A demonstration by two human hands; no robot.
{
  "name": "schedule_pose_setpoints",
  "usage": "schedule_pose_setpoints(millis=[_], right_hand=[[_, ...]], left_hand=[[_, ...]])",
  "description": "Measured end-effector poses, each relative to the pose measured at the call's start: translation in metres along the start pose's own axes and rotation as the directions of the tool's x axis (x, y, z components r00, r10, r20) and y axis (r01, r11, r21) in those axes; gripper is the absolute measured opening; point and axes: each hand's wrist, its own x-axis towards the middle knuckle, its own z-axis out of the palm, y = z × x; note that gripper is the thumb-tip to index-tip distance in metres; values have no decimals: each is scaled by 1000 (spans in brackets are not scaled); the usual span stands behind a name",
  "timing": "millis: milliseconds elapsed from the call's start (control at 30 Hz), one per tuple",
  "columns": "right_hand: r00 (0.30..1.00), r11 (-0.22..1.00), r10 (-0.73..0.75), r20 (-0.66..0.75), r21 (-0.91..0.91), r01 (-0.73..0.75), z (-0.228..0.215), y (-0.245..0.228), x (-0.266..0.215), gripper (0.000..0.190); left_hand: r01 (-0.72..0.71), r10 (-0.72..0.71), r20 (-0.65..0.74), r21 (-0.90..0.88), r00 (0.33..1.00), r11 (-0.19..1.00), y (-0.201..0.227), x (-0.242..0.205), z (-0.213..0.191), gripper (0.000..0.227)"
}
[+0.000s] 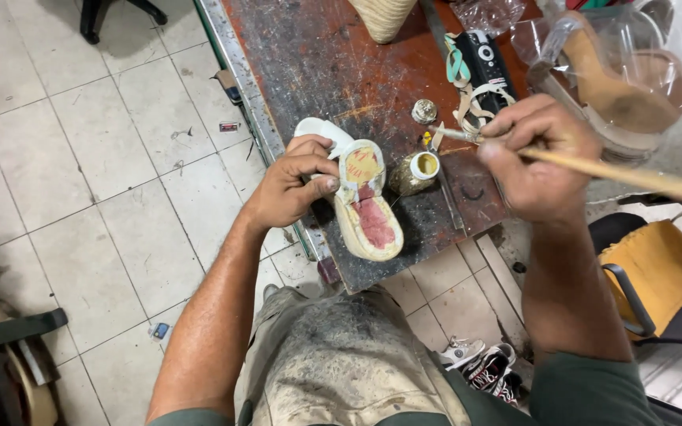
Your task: The person applies yellow glue to the sole and inner lining of a white slip-on shoe using a brush. They repeatedly dip the brush into a small container of glue and spread it evenly across the shoe's interior surfaces.
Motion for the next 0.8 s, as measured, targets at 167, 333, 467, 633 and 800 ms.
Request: schedule_pose_setpoints(millis=[167,333,467,633,800], right_hand=[[886,968,250,390,-110,-224,-4,-9,3,16],[759,849,462,459,-476,-229,27,19,-11,15],[671,741,621,404,-580,-337,24,11,-4,8],[900,906,420,118,8,-423,-9,32,-28,12],[786,717,614,-66,463,-521,-12,50,-60,21]], left_hand=[[-8,7,-15,-72,1000,997,-1,-3,-1,19],[-17,14,-36,-72,999,997,-3,-2,4,14],[-52,52,-115,-4,992,999,-2,-3,11,17],[-55,53,-118,-11,992,998,-4,-3,12,15],[-91,90,-133,0,987,996,-7,-2,13,16]])
